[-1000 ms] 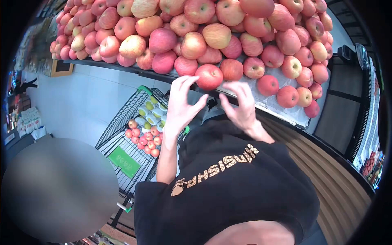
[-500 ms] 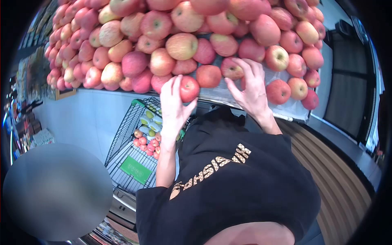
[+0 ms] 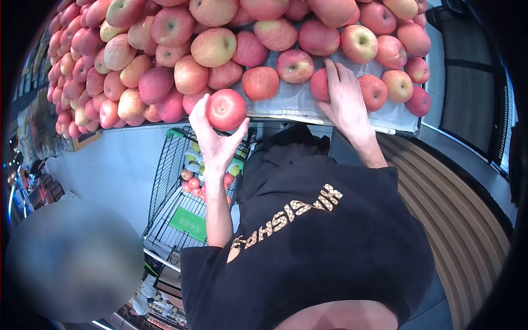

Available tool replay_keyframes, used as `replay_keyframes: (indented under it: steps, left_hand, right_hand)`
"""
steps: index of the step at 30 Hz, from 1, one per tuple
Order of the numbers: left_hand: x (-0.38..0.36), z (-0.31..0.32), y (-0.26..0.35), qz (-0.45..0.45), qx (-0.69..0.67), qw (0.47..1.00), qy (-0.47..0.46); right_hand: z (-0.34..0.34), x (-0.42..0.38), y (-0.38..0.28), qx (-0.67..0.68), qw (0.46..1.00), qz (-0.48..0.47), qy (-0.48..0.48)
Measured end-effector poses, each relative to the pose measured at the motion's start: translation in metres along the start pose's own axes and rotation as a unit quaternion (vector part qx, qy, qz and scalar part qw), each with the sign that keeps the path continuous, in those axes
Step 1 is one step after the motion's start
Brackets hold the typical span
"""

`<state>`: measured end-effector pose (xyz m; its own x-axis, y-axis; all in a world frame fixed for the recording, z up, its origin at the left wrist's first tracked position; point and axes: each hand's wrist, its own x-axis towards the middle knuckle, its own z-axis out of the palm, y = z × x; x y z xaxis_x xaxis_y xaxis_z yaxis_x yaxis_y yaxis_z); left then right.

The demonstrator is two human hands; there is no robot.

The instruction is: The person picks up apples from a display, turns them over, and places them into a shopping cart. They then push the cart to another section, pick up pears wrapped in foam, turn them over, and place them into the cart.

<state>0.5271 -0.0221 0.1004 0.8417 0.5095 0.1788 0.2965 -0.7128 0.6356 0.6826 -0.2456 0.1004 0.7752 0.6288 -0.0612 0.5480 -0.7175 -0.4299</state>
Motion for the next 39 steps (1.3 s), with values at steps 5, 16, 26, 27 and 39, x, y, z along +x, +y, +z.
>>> replay_keyframes:
  steps: [5, 16, 26, 27, 39]
  left_hand:
    - [-0.005, -0.001, 0.001, 0.012, -0.03, 0.999, 0.002]
    - [-0.011, 0.012, 0.01, 0.035, -0.101, 0.994, -0.006]
    - [-0.012, 0.022, 0.031, -0.057, -0.273, 0.959, -0.055]
    - [-0.011, 0.02, 0.036, -0.081, -0.321, 0.941, -0.067]
    - [-0.023, 0.001, 0.054, -0.249, -0.776, 0.555, -0.165]
  right_hand:
    - [0.002, -0.002, -0.001, 0.002, 0.999, -0.009, 0.045]
    - [-0.058, -0.046, 0.037, -0.036, 0.989, 0.08, 0.116]
    - [-0.052, -0.054, 0.036, -0.056, 0.99, 0.093, 0.091]
    - [-0.056, -0.058, 0.031, -0.03, 0.988, 0.082, 0.128]
    - [-0.03, -0.073, -0.029, 0.752, 0.654, 0.084, -0.011]
